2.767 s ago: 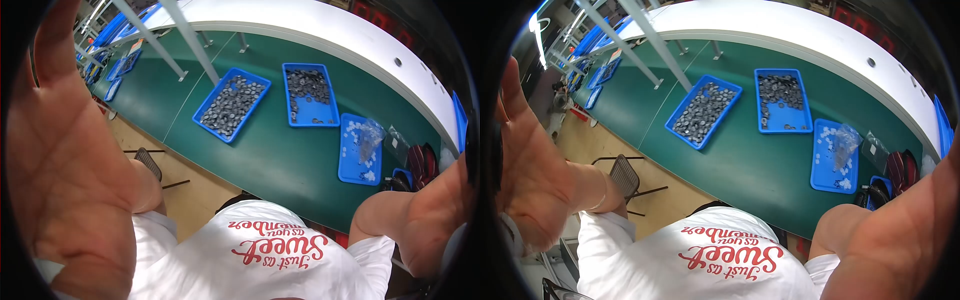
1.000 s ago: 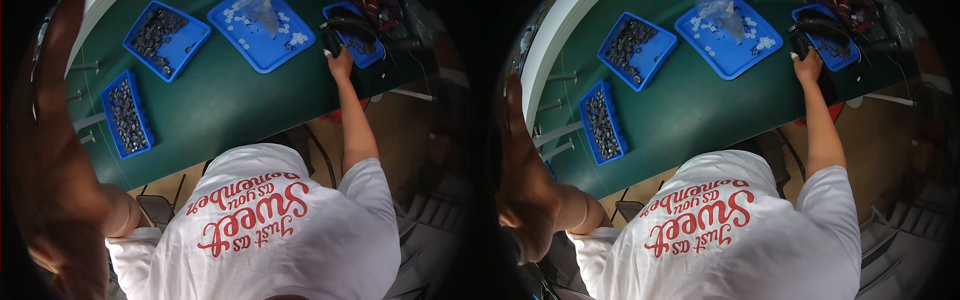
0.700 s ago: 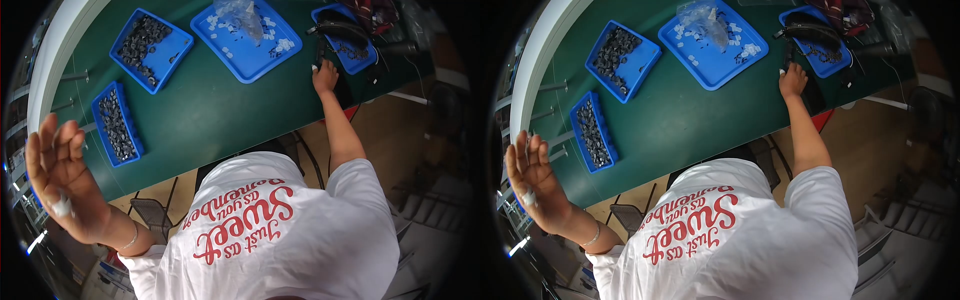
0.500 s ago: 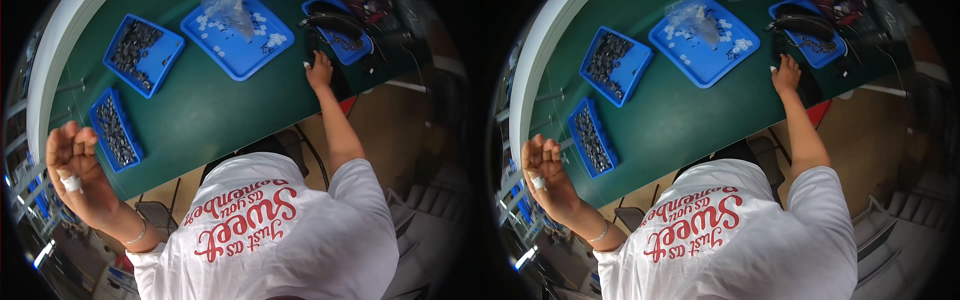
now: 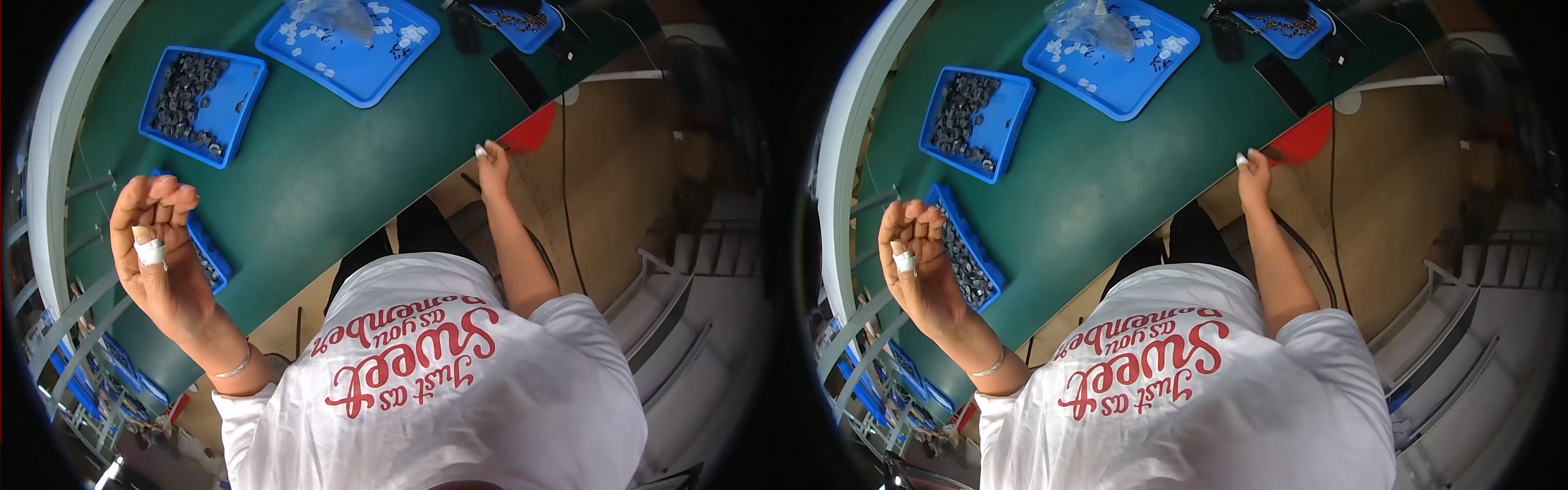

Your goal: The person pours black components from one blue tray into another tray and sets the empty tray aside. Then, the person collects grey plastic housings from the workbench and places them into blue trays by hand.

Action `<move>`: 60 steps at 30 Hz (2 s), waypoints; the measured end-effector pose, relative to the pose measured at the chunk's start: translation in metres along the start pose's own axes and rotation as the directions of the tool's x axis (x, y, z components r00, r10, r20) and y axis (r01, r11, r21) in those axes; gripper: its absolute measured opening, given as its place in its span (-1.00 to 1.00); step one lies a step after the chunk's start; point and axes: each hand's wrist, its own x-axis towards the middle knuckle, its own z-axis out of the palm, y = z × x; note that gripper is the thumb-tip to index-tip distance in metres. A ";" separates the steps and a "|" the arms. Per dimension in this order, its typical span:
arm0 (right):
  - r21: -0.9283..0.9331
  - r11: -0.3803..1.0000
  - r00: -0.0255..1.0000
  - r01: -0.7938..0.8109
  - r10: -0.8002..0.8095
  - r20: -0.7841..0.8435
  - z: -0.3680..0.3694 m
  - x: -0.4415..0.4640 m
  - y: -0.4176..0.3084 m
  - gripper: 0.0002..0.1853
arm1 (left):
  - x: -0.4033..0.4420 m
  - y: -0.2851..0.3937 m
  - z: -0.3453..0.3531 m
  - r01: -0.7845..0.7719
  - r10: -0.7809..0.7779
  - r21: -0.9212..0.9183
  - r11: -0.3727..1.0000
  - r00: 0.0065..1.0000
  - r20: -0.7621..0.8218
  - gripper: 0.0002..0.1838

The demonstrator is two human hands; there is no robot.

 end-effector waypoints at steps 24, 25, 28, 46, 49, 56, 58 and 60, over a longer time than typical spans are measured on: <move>0.741 0.074 0.052 0.667 -0.997 0.053 -0.103 0.068 -0.459 -0.36 | 0.082 0.103 0.216 -0.431 0.428 0.028 0.902 0.901 0.071 -0.33; 0.765 0.063 0.046 0.641 -0.998 0.044 -0.099 0.068 -0.464 -0.36 | 0.078 0.115 0.205 -0.444 0.441 0.066 0.894 0.896 0.061 -0.33; 0.836 -0.016 0.003 0.548 -1.000 -0.020 -0.102 0.062 -0.477 -0.38 | 0.031 0.174 0.169 -0.521 0.523 0.205 0.829 0.851 0.047 -0.35; 0.967 -0.209 -0.213 0.146 -0.961 -0.175 -0.051 0.078 -0.532 -0.52 | -0.048 0.264 0.122 -0.591 0.806 0.676 0.441 0.592 -0.008 -0.43; 0.964 -0.211 -0.221 0.160 -0.960 -0.173 -0.075 0.077 -0.530 -0.54 | -0.045 0.261 0.116 -0.597 0.815 0.684 0.419 0.580 0.007 -0.44; 0.950 -0.119 -0.237 0.289 -0.970 -0.049 -0.069 0.065 -0.526 -0.58 | -0.057 0.244 0.086 -0.601 0.792 0.634 0.486 0.610 -0.030 -0.47; 0.927 -0.037 -0.229 0.373 -0.972 0.053 -0.075 0.029 -0.519 -0.59 | -0.079 0.234 0.061 -0.587 0.753 0.578 0.568 0.654 -0.076 -0.48; 0.906 0.020 -0.215 0.424 -0.969 0.122 -0.065 -0.002 -0.520 -0.60 | -0.085 0.228 0.047 -0.570 0.723 0.546 0.614 0.683 -0.099 -0.49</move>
